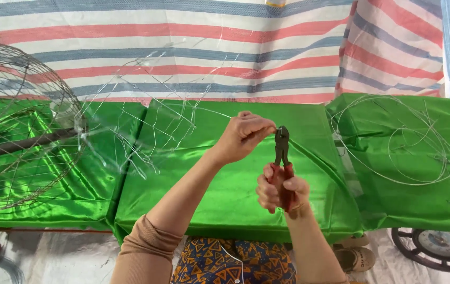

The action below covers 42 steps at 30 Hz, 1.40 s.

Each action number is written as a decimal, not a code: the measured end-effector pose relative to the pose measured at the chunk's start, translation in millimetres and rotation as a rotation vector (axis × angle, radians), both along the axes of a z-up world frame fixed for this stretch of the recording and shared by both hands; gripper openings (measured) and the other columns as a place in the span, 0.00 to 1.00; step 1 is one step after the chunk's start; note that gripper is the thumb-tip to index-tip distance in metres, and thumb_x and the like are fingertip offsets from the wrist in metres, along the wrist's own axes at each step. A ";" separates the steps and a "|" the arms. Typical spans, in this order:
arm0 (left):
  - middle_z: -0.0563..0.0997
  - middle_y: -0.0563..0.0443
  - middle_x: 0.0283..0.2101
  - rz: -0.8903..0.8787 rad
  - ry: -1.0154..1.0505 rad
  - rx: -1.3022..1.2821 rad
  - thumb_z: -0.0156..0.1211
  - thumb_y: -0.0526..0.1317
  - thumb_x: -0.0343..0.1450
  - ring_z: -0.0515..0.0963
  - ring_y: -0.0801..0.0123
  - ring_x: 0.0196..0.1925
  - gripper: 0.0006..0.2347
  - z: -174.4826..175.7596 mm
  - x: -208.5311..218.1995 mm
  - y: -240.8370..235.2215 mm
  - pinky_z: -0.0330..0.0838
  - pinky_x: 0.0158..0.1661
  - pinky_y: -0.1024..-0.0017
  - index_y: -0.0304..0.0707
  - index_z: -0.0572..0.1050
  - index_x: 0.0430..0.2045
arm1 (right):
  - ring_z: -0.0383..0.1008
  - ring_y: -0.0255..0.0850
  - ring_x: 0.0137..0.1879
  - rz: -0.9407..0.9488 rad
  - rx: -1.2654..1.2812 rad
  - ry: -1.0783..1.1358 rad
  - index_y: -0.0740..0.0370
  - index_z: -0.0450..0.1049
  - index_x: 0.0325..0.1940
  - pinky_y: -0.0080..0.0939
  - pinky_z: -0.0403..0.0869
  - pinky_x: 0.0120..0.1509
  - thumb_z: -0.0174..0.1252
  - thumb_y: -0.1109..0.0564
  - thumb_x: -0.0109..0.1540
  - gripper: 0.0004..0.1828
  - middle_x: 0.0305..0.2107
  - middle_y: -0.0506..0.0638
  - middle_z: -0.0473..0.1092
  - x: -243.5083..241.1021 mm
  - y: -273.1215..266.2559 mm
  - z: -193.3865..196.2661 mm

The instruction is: Connecting metal wire rings and strands to assemble a wire mesh structure, possibly a cage.

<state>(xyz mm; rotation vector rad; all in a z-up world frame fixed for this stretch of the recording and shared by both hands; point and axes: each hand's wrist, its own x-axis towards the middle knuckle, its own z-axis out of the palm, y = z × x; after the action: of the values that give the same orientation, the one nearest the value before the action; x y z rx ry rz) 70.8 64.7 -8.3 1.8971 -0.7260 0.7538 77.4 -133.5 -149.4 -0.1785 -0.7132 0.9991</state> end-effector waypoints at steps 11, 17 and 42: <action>0.68 0.59 0.12 0.272 -0.047 0.321 0.52 0.33 0.69 0.74 0.61 0.16 0.08 -25.4 37.3 -36.7 0.65 0.26 0.67 0.46 0.71 0.18 | 0.75 0.64 0.43 -1.592 -1.402 -0.947 0.58 0.63 0.62 0.64 0.75 0.46 0.51 0.66 0.58 0.27 0.39 0.59 0.70 -14.8 -16.7 42.3; 0.65 0.54 0.11 0.432 0.188 0.463 0.45 0.36 0.70 0.71 0.51 0.15 0.09 -54.1 38.5 -71.4 0.61 0.26 0.59 0.43 0.66 0.18 | 0.68 0.61 0.37 -1.944 -1.411 -1.298 0.62 0.58 0.62 0.60 0.71 0.40 0.53 0.58 0.65 0.22 0.33 0.56 0.60 -9.9 -18.1 12.7; 0.77 0.38 0.19 0.333 0.466 0.212 0.49 0.40 0.74 0.81 0.39 0.27 0.10 -65.3 -7.2 -65.6 0.73 0.31 0.49 0.37 0.75 0.25 | 0.69 0.58 0.35 -1.781 -1.542 -1.394 0.57 0.61 0.61 0.60 0.72 0.37 0.55 0.51 0.63 0.24 0.33 0.55 0.61 -17.6 -41.8 -28.7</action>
<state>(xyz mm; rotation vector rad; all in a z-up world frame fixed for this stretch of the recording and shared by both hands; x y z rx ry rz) 63.6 -0.9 -73.6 2.3094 -0.2042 0.4121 59.7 -175.2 -178.1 -2.4855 -0.4400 -0.7679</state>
